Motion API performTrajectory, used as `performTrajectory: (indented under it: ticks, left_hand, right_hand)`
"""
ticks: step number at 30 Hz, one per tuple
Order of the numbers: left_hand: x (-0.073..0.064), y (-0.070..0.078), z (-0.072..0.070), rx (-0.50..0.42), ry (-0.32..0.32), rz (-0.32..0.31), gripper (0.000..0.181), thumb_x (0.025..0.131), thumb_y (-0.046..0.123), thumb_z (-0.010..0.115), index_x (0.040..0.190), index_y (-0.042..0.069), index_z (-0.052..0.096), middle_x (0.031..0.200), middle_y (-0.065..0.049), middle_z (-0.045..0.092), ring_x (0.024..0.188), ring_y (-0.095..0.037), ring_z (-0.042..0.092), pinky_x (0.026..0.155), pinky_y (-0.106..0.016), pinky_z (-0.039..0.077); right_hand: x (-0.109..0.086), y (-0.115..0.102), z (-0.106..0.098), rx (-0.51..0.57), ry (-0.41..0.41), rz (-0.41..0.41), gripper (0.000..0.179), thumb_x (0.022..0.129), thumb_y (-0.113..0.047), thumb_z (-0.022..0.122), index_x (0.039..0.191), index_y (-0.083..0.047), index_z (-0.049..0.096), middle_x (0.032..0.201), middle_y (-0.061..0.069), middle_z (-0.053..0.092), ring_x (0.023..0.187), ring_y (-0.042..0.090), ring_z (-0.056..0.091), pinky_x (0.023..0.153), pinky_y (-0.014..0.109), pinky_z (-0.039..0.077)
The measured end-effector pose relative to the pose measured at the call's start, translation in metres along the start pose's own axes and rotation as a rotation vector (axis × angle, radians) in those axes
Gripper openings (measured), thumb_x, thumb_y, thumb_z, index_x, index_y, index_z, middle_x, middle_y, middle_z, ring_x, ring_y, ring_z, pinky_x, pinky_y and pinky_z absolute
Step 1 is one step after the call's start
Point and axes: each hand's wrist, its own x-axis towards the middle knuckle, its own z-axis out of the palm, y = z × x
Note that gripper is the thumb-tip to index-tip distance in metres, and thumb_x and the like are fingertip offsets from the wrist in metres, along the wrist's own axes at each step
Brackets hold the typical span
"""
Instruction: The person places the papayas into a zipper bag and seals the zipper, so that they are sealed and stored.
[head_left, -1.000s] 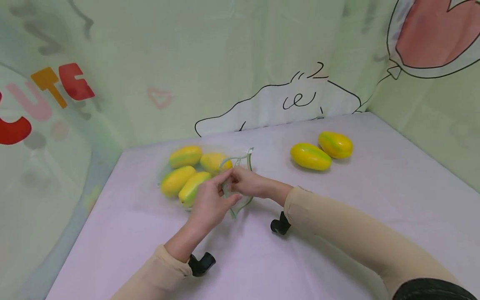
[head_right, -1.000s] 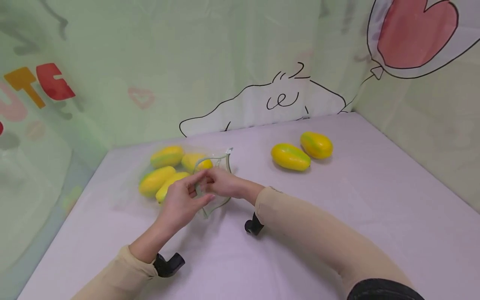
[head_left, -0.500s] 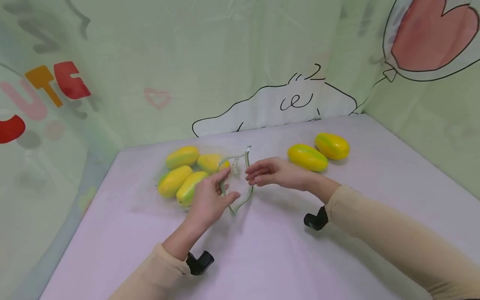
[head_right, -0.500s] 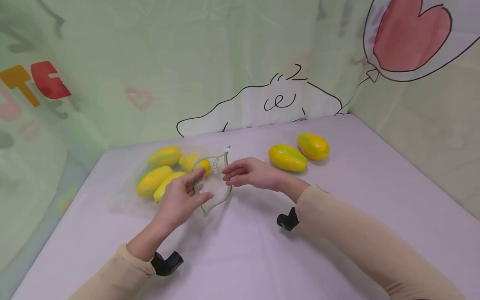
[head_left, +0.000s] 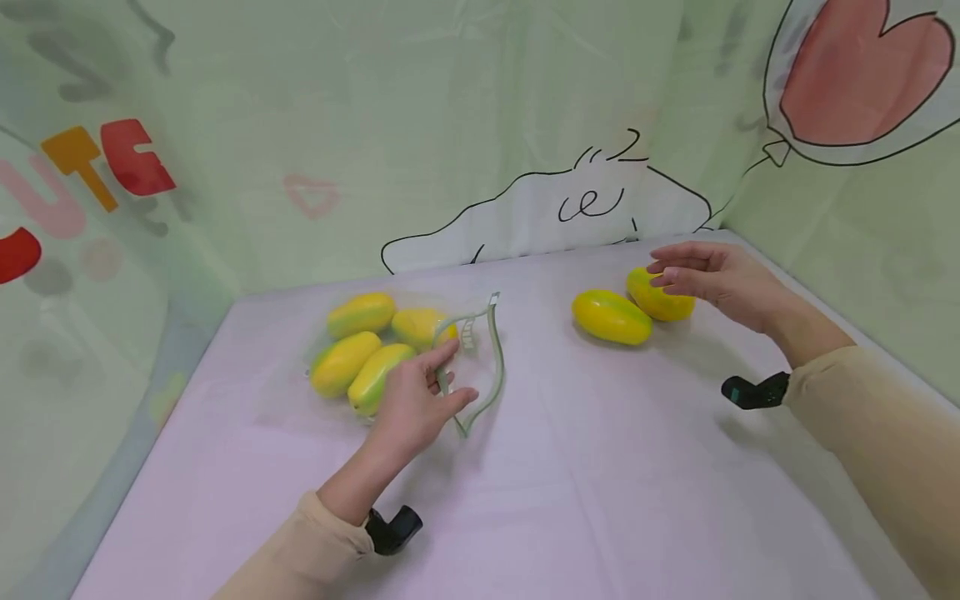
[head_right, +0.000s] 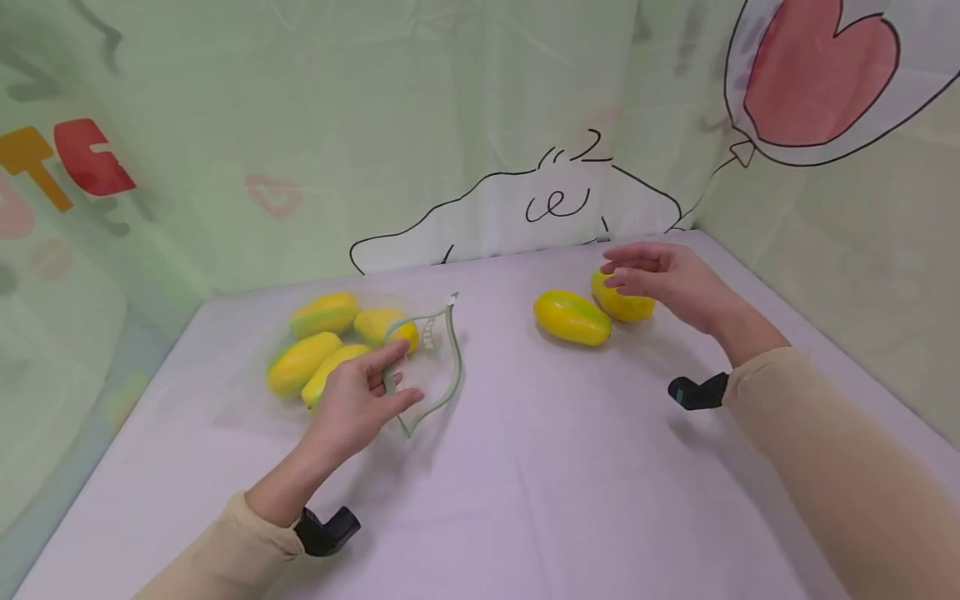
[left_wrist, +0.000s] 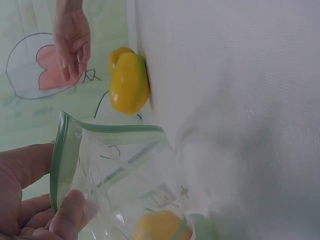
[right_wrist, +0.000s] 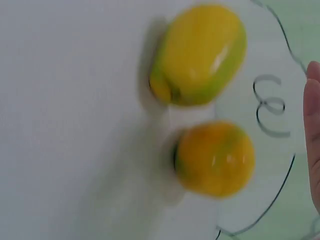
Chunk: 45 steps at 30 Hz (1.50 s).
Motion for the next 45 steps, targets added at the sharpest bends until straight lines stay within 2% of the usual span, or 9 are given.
performTrajectory:
  ticks: [2, 5, 9, 12, 14, 20, 28, 34, 45]
  left_hand:
    - [0.0, 0.0, -0.001, -0.001, -0.001, -0.003, 0.064, 0.083, 0.004, 0.083, 0.142, 0.003, 0.059, 0.116, -0.009, 0.073, 0.103, -0.026, 0.066, 0.094, -0.039, 0.057]
    - [-0.001, 0.0, -0.001, 0.007, -0.004, 0.002, 0.064, 0.083, 0.005, 0.083, 0.142, 0.003, 0.059, 0.13, -0.011, 0.07, 0.11, -0.027, 0.069, 0.097, -0.041, 0.057]
    - [-0.002, 0.0, -0.002, 0.014, -0.005, 0.017, 0.063, 0.083, 0.006, 0.083, 0.142, 0.003, 0.059, 0.14, -0.012, 0.065, 0.112, -0.028, 0.07, 0.097, -0.043, 0.057]
    - [-0.001, 0.001, -0.002, 0.016, -0.001, 0.012, 0.063, 0.083, 0.006, 0.083, 0.142, 0.003, 0.06, 0.134, -0.012, 0.069, 0.107, -0.025, 0.069, 0.094, -0.039, 0.058]
    - [-0.001, 0.002, -0.002, 0.02, 0.0, 0.014, 0.063, 0.083, 0.006, 0.083, 0.142, 0.003, 0.06, 0.125, -0.012, 0.072, 0.101, -0.023, 0.068, 0.089, -0.036, 0.058]
    - [0.0, 0.001, -0.002, 0.017, 0.002, 0.017, 0.063, 0.083, 0.005, 0.083, 0.141, 0.002, 0.06, 0.125, -0.011, 0.072, 0.101, -0.024, 0.067, 0.089, -0.036, 0.057]
    - [-0.001, 0.0, -0.001, 0.037, 0.006, 0.018, 0.064, 0.082, 0.005, 0.084, 0.141, 0.003, 0.06, 0.101, -0.008, 0.072, 0.086, -0.02, 0.058, 0.073, -0.024, 0.049]
    - [-0.002, -0.001, 0.001, 0.033, 0.006, 0.006, 0.066, 0.081, 0.004, 0.084, 0.142, 0.004, 0.059, 0.095, -0.006, 0.069, 0.088, -0.022, 0.06, 0.077, -0.027, 0.052]
    - [-0.002, 0.0, 0.001, 0.036, 0.0, 0.02, 0.063, 0.083, 0.005, 0.083, 0.142, 0.001, 0.059, 0.134, -0.012, 0.069, 0.105, -0.026, 0.069, 0.091, -0.039, 0.058]
  right_hand:
    - [0.004, 0.009, -0.012, -0.016, 0.032, 0.022, 0.048, 0.103, -0.038, 0.06, 0.146, -0.019, 0.052, 0.121, -0.026, 0.064, 0.109, -0.005, 0.063, 0.09, 0.009, 0.051]
    - [0.009, 0.019, -0.02, -0.078, 0.072, 0.085, 0.061, 0.101, -0.05, 0.057, 0.152, -0.019, 0.044, 0.127, -0.024, 0.058, 0.11, -0.007, 0.06, 0.104, 0.02, 0.05]
    - [0.017, 0.03, -0.016, -0.15, 0.139, 0.161, 0.078, 0.1, -0.058, 0.053, 0.159, -0.011, 0.033, 0.153, 0.006, 0.047, 0.131, 0.02, 0.051, 0.12, 0.055, 0.036]
    - [0.023, 0.033, -0.007, -0.176, 0.151, 0.203, 0.089, 0.1, -0.058, 0.053, 0.161, -0.003, 0.022, 0.162, 0.029, 0.028, 0.144, 0.046, 0.032, 0.119, 0.066, 0.029]
    - [0.025, 0.035, -0.002, -0.207, 0.134, 0.238, 0.094, 0.1, -0.059, 0.054, 0.162, 0.001, 0.015, 0.163, 0.034, 0.019, 0.146, 0.053, 0.025, 0.118, 0.068, 0.027]
    - [0.029, 0.041, 0.007, -0.261, 0.087, 0.324, 0.105, 0.098, -0.058, 0.056, 0.16, 0.006, 0.001, 0.161, 0.04, 0.011, 0.142, 0.057, 0.022, 0.117, 0.071, 0.025]
    - [0.023, 0.046, 0.014, -0.251, 0.168, 0.36, 0.098, 0.1, -0.056, 0.054, 0.158, 0.01, 0.01, 0.157, 0.042, 0.018, 0.137, 0.056, 0.028, 0.117, 0.069, 0.03]
    - [0.016, 0.049, 0.011, -0.227, 0.207, 0.372, 0.1, 0.098, -0.064, 0.051, 0.16, 0.005, 0.013, 0.159, 0.04, 0.016, 0.14, 0.057, 0.025, 0.115, 0.071, 0.03]
    - [-0.007, 0.037, -0.009, -0.133, 0.312, 0.287, 0.105, 0.093, -0.074, 0.047, 0.163, -0.003, 0.014, 0.162, 0.036, 0.022, 0.137, 0.054, 0.034, 0.115, 0.071, 0.03]
